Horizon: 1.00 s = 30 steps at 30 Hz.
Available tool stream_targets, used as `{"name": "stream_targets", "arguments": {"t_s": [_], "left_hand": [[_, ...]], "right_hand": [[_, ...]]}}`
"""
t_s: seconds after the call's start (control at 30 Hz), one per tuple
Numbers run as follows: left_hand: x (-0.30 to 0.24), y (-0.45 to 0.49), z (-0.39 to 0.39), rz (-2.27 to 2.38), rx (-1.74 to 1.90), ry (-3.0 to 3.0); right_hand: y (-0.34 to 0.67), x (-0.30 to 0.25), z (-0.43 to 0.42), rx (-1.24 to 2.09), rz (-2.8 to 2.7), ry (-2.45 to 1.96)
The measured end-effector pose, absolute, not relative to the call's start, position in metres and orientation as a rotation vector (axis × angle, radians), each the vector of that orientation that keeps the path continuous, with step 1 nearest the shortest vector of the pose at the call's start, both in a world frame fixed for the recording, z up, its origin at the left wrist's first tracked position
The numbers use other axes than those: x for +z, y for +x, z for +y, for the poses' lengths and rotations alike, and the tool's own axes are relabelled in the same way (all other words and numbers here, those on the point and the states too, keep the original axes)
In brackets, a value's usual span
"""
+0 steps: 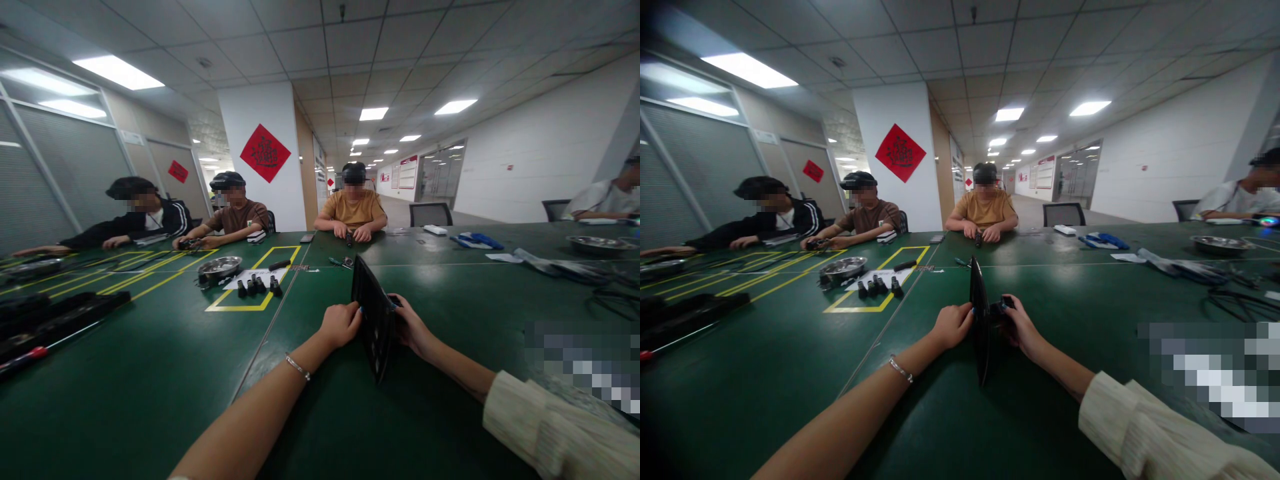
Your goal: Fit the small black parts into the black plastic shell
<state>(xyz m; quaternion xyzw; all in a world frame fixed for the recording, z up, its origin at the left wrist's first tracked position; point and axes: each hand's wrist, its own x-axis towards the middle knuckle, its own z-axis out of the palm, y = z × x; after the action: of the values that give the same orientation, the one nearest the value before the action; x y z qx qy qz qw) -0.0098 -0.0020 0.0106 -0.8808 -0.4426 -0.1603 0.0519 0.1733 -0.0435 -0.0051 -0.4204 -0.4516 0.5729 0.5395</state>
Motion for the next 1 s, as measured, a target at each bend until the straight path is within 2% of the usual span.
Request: {"name": "stream_targets", "arguments": {"t_s": [0.43,1.0], "left_hand": [[0.010,-0.014,0.000,-1.159,-0.501,-2.792],[0.006,-0.014,0.005,-1.224,-0.532,-2.864]], "right_hand": [[0.180,-0.021,-0.036,1.164,-1.202,-1.024],[0.179,-0.020,-0.036,1.214,-1.195,-1.036]]}}
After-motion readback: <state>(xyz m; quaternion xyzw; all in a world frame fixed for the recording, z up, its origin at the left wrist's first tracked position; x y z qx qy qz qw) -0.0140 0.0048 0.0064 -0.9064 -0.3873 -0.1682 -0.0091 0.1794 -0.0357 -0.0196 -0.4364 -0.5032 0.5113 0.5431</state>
